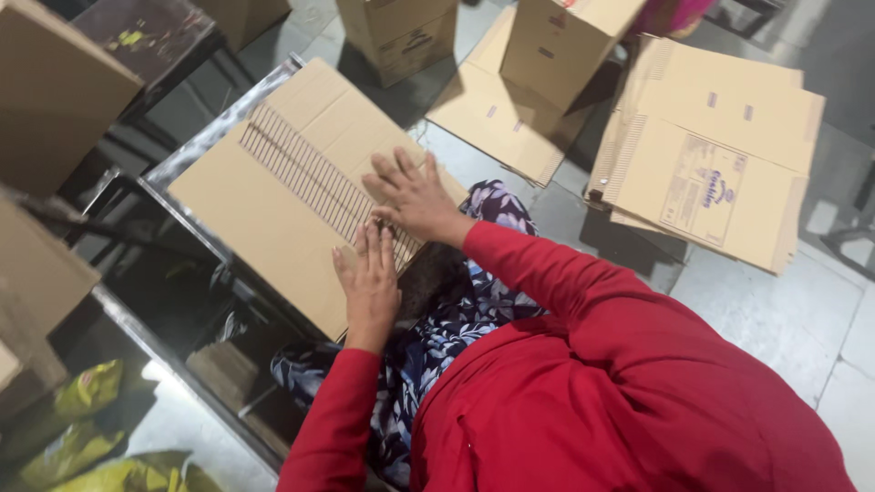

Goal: The person assembles a cardboard box on a metal table and seals it with red tape. The person then places yellow-wrapped snack bars into the box, arranging them in rows.

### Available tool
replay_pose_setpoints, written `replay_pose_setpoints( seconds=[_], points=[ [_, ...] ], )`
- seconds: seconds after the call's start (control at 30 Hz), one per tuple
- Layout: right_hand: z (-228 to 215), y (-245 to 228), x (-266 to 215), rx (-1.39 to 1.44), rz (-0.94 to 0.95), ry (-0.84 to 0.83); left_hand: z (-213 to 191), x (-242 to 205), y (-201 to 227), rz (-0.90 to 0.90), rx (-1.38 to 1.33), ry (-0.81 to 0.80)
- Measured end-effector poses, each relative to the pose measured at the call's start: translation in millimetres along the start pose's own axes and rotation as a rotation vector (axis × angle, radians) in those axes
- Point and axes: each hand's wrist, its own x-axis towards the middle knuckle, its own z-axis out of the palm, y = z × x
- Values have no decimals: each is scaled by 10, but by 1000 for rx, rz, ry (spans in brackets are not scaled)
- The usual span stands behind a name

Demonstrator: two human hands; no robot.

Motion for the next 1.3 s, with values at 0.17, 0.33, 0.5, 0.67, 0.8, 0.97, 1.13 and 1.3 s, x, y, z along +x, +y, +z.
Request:
replay_pose_setpoints(
  seconds=[0.17, 0.33, 0.5, 0.67, 0.8, 0.97, 1.13, 1.3],
  points=[
    [27, -5, -34, -5, -14, 51, -208, 14, -12, 8, -103, -167],
    [-118, 122, 15, 43, -40, 4, -245, 21, -6, 7, -55, -163],
    [111, 862, 80, 106, -147, 181, -312, 27, -8, 1, -92, -203],
    [307, 2292, 9, 309, 172, 305, -372, 36, 7, 5, -75, -196],
    [-373, 3258, -329, 555, 938, 612, -392, 55, 26, -8, -89, -218],
    [-791, 3715, -939, 1452, 1250, 1090, -382, 47, 26, -16, -83, -211],
    [-592, 3795, -1049, 1269, 1234, 1111, -342, 16, 18, -13, -77, -199],
    [403, 2972, -870, 386, 1077, 343, -226, 6, 3, -3, -85, -194]
  ],
)
